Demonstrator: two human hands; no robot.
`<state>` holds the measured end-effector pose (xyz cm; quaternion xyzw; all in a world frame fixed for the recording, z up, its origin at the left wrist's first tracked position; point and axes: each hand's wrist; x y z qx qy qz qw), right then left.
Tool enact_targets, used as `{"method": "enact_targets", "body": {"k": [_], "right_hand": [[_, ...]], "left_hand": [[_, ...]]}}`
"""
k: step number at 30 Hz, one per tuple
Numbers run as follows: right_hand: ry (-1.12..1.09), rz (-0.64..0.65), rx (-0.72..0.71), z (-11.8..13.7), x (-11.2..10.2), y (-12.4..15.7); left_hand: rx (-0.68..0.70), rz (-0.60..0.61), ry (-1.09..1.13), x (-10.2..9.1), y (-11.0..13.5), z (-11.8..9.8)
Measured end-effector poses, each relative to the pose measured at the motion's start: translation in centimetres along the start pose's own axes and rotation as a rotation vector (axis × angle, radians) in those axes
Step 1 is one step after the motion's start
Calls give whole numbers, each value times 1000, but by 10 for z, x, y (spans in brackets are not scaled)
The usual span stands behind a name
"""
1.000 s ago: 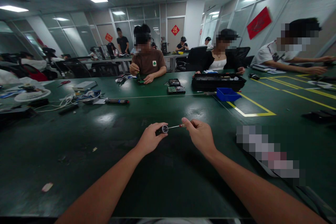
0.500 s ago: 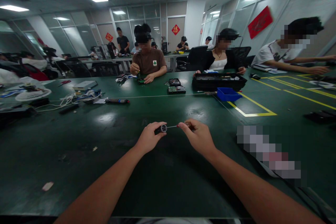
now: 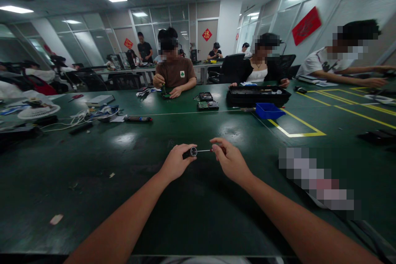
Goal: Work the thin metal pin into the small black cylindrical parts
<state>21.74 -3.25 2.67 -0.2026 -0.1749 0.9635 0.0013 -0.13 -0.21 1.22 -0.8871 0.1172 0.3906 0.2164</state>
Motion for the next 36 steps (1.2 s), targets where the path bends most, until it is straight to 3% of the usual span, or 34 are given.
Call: {"method": "enact_targets", "body": {"k": [18,25,29,31,33,36], "right_hand": [[4,25,49,1,-2,-1],[-258,-87,89,-2,4,-3],[-580,-163,202,-6,6,-8],[-726,-129,308,-11,6,-11],[-741,-143,361,-17,7,-13],[-679,-240,311,-21,8,-14]], "left_hand": [[6,22,-43,1,0,2],[-29,-8,-44,1,0,0],[17,-28,-26,0,0,-3],[66,-5,-47,-1,0,-3],[83,33,-74,0,0,-3],[66,73,-83,1,0,-1]]}}
Point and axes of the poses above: each hand's wrist, its own y-axis away from the middle knuckle, its own x-axis out of the palm, z = x × y, and after that the axes turned 4 degrees about -y, right-handed
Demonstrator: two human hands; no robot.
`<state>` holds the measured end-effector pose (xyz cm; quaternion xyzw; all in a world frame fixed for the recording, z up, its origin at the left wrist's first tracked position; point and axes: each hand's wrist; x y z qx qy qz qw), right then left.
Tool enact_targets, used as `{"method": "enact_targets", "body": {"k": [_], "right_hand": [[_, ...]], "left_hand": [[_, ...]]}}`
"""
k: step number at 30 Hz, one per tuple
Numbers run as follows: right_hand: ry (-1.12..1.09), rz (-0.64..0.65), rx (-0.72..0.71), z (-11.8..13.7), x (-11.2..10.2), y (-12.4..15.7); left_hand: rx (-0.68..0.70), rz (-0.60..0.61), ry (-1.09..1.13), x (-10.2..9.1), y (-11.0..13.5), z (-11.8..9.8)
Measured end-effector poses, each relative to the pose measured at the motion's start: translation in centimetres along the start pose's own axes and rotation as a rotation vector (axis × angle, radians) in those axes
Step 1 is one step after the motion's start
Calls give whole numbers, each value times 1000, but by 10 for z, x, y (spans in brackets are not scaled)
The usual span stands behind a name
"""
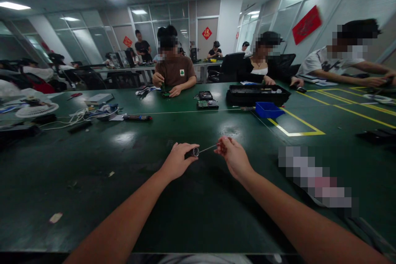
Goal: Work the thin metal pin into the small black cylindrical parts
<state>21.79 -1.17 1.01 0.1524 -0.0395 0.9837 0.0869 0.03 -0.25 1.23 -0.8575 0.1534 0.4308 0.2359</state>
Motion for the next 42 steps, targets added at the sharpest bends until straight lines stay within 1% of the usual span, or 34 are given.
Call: {"method": "enact_targets", "body": {"k": [2,5,12,14,16,18,24,27,31,37,39,42], "right_hand": [[31,-4,-58,-1,0,1],[86,32,-117,0,2,5],[233,90,-196,6,4,11],[306,93,-218,13,3,13],[441,95,-202,20,3,15],[517,82,-207,24,3,16],[542,222,-306,20,1,17],[600,240,-289,18,0,17],[671,190,-234,16,0,15],[639,234,-306,15,0,16],[642,241,-300,17,0,18],[630,229,-252,18,0,18]], "left_hand": [[-11,-1,0,1,0,0],[-15,-13,-12,1,0,-3],[-33,-1,-8,0,0,-6],[-36,-4,4,1,1,-5],[-48,-8,10,2,1,-3],[-64,-10,6,2,1,-1],[-71,-6,-1,2,2,4],[-63,-12,-8,0,1,2],[-52,-13,8,0,0,-1],[-49,-30,52,0,1,1],[-50,-40,55,0,1,2],[-55,-34,58,0,2,2]]}}
Point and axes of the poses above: each hand's wrist, its own y-axis away from the middle knuckle, its own x-axis out of the palm, z = x × y, and after that the axes turned 4 degrees about -y, right-handed
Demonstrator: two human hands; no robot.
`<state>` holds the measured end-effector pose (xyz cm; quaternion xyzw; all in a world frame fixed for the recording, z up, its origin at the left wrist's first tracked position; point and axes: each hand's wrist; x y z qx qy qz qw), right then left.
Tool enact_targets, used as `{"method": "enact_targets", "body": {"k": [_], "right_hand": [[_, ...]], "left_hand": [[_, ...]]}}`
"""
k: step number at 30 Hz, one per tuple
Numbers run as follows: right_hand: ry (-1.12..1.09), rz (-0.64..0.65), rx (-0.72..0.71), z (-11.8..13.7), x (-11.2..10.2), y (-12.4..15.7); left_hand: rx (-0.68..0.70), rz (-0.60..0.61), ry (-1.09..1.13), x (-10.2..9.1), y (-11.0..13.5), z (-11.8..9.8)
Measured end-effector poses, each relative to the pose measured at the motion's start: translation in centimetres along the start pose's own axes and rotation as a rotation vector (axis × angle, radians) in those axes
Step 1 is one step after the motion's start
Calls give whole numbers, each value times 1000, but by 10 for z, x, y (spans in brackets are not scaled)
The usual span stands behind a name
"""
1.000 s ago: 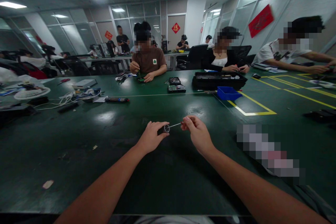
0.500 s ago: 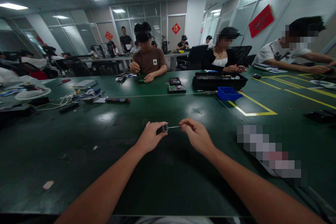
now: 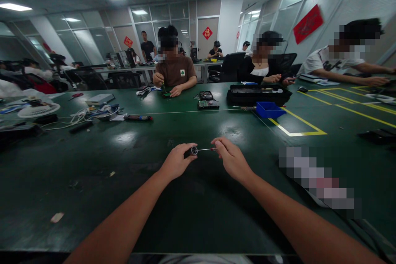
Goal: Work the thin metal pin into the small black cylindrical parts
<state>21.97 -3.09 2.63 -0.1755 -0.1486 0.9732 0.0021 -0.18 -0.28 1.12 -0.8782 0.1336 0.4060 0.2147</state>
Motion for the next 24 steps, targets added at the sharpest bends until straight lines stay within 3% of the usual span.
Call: {"method": "enact_targets", "body": {"k": [6,11,13,17,24], "right_hand": [[-419,-119,101,-4,5,-8],[-810,-104,358,-11,4,-15],[-822,-143,380,-15,3,-17],[-688,-265,266,-20,5,-18],[-477,-215,113,-16,8,-11]], "left_hand": [[9,-36,24,1,-1,-3],[103,-56,-39,-3,-2,-7],[111,3,-88,-4,-2,-8],[69,57,-88,-3,-3,-6],[78,28,-71,1,-1,-6]]}}
Point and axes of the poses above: each hand's wrist, its own y-axis away from the middle knuckle, its own x-axis out of the palm, z = x × y, and after that the axes turned 4 degrees about -y, right-handed
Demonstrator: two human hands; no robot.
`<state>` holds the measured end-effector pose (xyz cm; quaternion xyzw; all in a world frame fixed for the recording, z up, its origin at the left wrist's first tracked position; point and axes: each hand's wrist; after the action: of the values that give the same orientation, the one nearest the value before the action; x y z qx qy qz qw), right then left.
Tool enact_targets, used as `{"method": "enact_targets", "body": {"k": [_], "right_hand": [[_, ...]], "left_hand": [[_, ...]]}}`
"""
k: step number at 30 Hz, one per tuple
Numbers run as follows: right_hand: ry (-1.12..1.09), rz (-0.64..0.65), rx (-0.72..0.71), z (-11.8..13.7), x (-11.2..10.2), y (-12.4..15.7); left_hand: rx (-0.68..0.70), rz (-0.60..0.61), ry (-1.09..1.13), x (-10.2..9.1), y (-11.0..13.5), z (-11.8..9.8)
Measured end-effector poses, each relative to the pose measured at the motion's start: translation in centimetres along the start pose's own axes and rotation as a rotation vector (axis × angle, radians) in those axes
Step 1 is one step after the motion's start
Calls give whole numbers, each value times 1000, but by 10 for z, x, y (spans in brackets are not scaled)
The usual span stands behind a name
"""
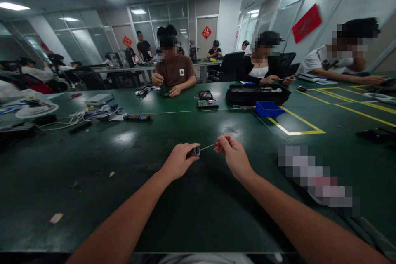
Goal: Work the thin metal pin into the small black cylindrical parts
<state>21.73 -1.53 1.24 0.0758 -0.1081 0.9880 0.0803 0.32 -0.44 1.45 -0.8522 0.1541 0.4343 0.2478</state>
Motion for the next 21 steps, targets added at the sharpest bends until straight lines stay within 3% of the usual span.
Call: {"method": "enact_targets", "body": {"k": [9,21], "right_hand": [[120,111,-101,8,2,4],[212,70,-205,14,2,14]], "left_hand": [[-3,-44,-2,0,1,2],[-8,-86,36,2,-1,6]]}}
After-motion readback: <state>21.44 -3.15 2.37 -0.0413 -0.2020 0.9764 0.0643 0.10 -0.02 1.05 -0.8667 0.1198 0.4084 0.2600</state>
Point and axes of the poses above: each hand's wrist, its own y-axis away from the middle knuckle, its own x-axis out of the palm, z = x × y, and after that the axes turned 4 degrees about -y, right-handed
